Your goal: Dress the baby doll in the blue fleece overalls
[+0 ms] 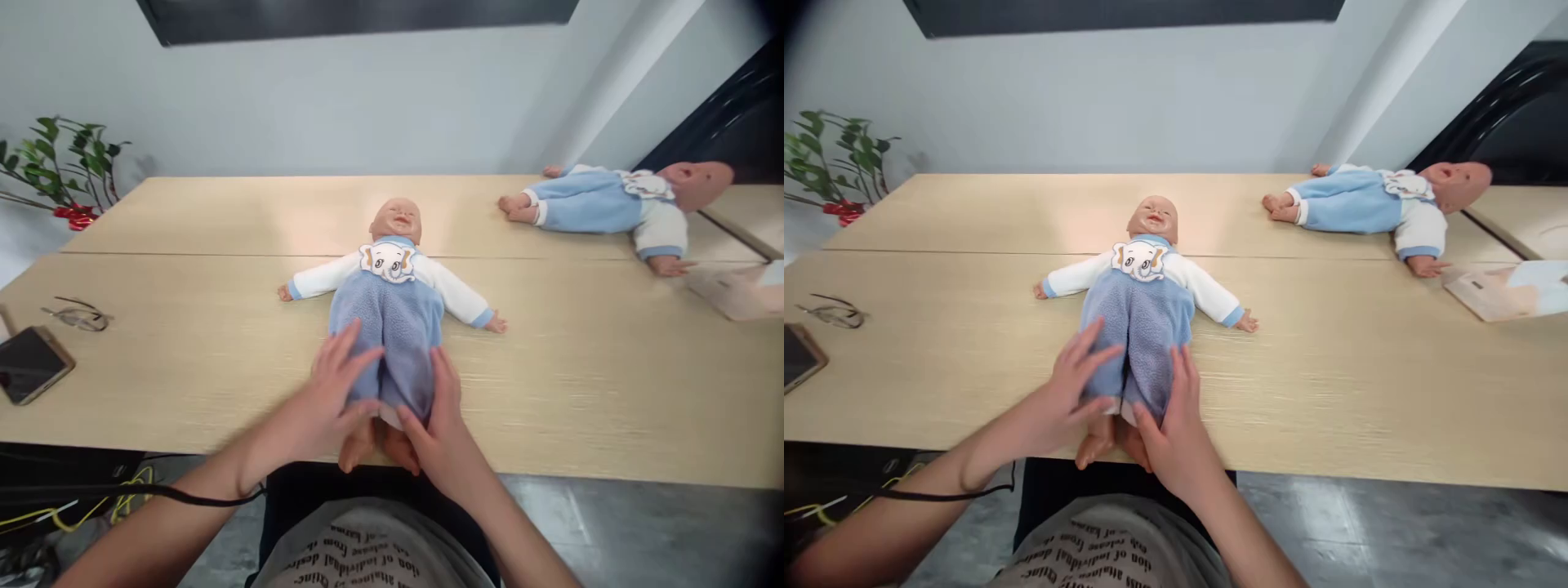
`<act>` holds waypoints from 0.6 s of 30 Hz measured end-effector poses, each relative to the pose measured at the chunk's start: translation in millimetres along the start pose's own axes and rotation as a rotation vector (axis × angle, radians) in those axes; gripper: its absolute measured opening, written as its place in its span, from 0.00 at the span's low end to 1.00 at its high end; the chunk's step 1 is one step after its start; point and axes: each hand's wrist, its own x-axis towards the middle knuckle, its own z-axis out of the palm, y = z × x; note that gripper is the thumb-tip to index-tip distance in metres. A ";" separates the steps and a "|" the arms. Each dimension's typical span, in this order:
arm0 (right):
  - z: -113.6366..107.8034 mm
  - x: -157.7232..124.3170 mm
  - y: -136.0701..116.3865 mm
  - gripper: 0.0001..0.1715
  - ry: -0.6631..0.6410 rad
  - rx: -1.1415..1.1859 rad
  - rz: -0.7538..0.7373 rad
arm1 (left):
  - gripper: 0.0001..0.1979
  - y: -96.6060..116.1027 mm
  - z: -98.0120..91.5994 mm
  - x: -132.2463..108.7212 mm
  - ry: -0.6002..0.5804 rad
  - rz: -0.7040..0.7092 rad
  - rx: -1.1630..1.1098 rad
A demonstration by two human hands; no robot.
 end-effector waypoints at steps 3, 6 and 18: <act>8.8 28.2 4.0 0.48 0.234 0.091 0.012 | 0.37 -6.0 20.1 23.9 0.301 -0.237 -0.049; 19.3 66.8 2.9 0.46 0.285 0.053 0.017 | 0.34 -8.1 34.9 46.6 0.365 -0.241 -0.034; 25.4 51.8 17.0 0.60 0.135 -0.036 0.049 | 0.41 -9.5 57.0 2.9 0.354 -0.189 -0.165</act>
